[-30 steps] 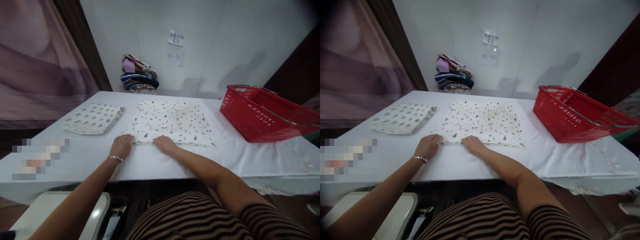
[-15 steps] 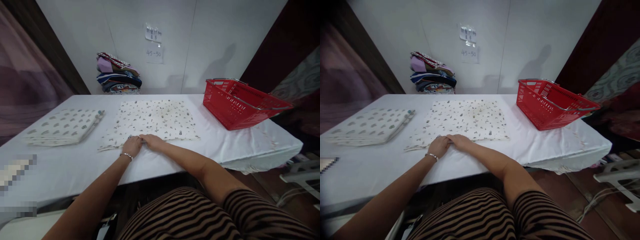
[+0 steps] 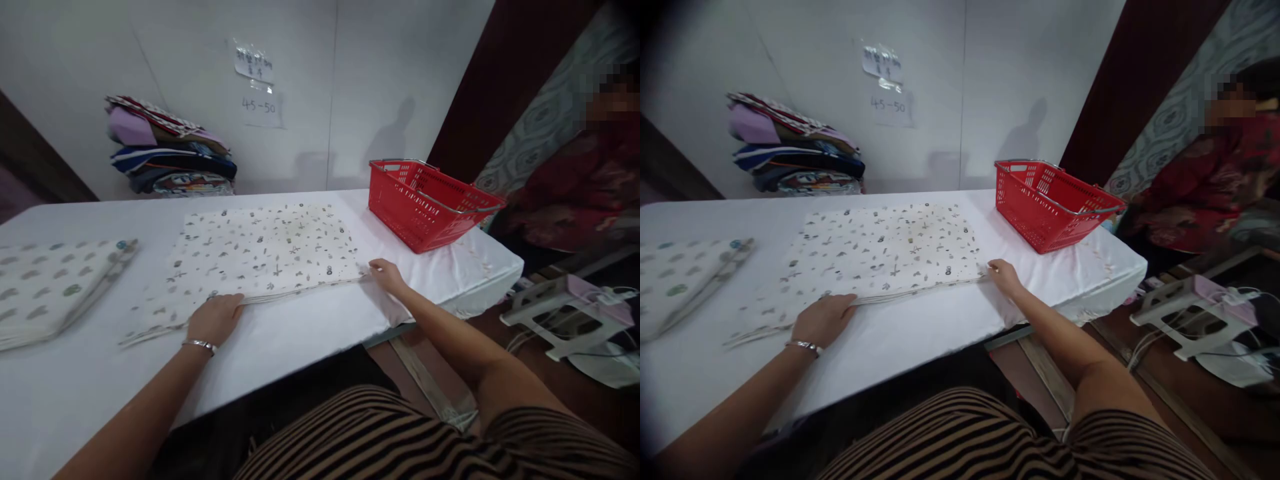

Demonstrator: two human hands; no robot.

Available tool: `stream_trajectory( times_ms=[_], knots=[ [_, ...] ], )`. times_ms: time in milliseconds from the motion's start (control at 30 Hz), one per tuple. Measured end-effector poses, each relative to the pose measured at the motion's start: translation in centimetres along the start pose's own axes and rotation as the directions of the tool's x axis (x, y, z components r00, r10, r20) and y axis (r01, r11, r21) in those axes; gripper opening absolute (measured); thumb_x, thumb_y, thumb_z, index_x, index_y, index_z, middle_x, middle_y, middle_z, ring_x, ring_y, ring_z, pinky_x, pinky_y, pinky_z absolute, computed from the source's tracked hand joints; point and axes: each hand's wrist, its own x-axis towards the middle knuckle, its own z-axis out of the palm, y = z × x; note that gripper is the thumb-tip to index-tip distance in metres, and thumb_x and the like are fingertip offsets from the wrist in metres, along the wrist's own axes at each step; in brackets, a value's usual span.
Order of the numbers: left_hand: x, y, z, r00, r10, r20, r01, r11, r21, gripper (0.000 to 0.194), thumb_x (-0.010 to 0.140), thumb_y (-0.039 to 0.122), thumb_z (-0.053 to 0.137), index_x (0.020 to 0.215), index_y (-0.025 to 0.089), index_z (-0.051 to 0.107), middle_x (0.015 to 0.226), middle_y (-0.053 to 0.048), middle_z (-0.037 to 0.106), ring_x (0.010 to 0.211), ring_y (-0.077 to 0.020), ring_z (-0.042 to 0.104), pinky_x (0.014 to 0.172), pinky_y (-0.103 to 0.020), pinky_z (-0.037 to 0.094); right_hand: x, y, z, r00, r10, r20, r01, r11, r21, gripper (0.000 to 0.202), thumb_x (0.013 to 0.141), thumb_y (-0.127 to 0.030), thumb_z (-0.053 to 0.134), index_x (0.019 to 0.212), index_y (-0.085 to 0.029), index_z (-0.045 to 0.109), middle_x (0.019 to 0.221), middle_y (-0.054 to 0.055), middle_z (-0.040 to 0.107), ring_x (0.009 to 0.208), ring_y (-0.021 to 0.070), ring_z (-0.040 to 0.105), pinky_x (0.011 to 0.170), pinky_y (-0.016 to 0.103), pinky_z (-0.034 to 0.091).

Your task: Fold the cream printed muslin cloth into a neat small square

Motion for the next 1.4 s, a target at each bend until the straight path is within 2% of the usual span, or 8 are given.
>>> stream_trajectory(
  times_ms=[67,167,367,567,833,1100,1233,1400],
  knots=[
    [0.0,0.0,0.0,1.0,0.001,-0.005,-0.001,1.0,0.005,0.034,0.084,0.027,0.038,0.103,0.016,0.064,0.098,-0.011,0.068,0.094,-0.0267,0.062,0.082,-0.04,0.049,0.7,0.5,-0.9,0.96,0.251,0.123,-0.262,0.962,0.081,0.018,0.084,-0.023,0.05,0.09,-0.013,0.063,0.089,0.008,0.068,0.071,0.0131,0.062,0.065,0.023,0.048],
    [0.0,0.0,0.0,1.0,0.002,-0.001,-0.002,1.0,0.012,0.033,0.084,0.026,0.038,0.101,0.016,0.064,0.099,-0.011,0.068,0.094,-0.0268,0.062,0.08,-0.04,0.05,1.6,-0.4,-1.2,0.895,0.371,0.247,-0.405,0.909,0.101,0.023,0.086,-0.028,0.049,0.075,-0.012,0.06,0.068,0.005,0.065,0.047,0.0092,0.055,0.048,0.02,0.043],
    [-0.2,0.2,-0.2,0.999,-0.028,0.022,0.029,0.999,-0.03,0.033,0.084,0.025,0.037,0.102,0.015,0.063,0.1,-0.012,0.067,0.094,-0.0264,0.061,0.08,-0.04,0.049,2.3,-2.8,-1.2,0.852,0.399,0.338,-0.408,0.912,-0.048,0.038,0.08,-0.033,0.059,0.047,-0.014,0.051,0.035,-0.002,0.045,0.033,0.0078,0.04,0.041,0.02,0.034],
    [-0.2,0.1,0.0,0.995,-0.066,0.07,0.071,0.995,-0.075,0.034,0.085,0.027,0.037,0.106,0.016,0.061,0.106,-0.012,0.065,0.1,-0.0256,0.058,0.084,-0.04,0.048,2.8,-3.2,-1.4,0.837,0.421,0.35,-0.388,0.907,-0.164,0.039,0.08,-0.033,0.058,0.047,-0.015,0.051,0.037,-0.003,0.044,0.034,0.0068,0.036,0.044,0.021,0.031],
    [-0.3,0.0,0.1,0.997,-0.031,0.074,0.033,0.999,-0.034,0.032,0.086,0.025,0.036,0.106,0.016,0.06,0.105,-0.01,0.064,0.1,-0.0242,0.057,0.085,-0.038,0.046,2.8,-3.7,-0.8,0.825,0.461,0.326,-0.401,0.885,-0.235,0.038,0.073,-0.034,0.065,0.044,-0.015,0.049,0.035,-0.001,0.041,0.043,0.0127,0.048,0.047,0.023,0.034],
    [-0.3,-0.3,0.0,0.997,0.041,0.069,-0.042,0.999,0.013,0.025,0.085,0.017,0.04,0.101,0.016,0.06,0.101,-0.009,0.063,0.098,-0.0221,0.055,0.084,-0.035,0.043,3.1,-3.4,0.2,0.864,0.402,0.303,-0.428,0.903,0.024,0.017,0.066,-0.018,0.065,0.058,-0.017,0.05,0.043,-0.003,0.048,0.048,0.0125,0.054,0.046,0.02,0.039],
    [-0.4,0.8,-1.2,0.992,0.061,0.113,-0.064,0.998,0.023,0.025,0.086,0.016,0.04,0.099,0.016,0.06,0.097,-0.008,0.063,0.094,-0.0223,0.056,0.08,-0.035,0.043,2.7,-1.1,-0.6,0.867,0.366,0.338,-0.463,0.841,0.279,0.013,0.075,-0.026,0.056,0.069,-0.018,0.046,0.054,-0.004,0.054,0.05,0.009,0.054,0.051,0.02,0.046],
    [-0.8,3.1,-1.6,0.98,0.129,0.15,-0.133,0.991,0.019,0.022,0.085,0.013,0.041,0.092,0.016,0.061,0.092,-0.007,0.063,0.09,-0.021,0.056,0.077,-0.033,0.043,1.7,2.7,-1.0,0.85,0.377,0.369,-0.518,0.726,0.453,0.025,0.064,-0.03,0.064,0.069,-0.02,0.042,0.048,-0.007,0.047,0.04,0.008,0.046,0.04,0.019,0.039]
  ],
)
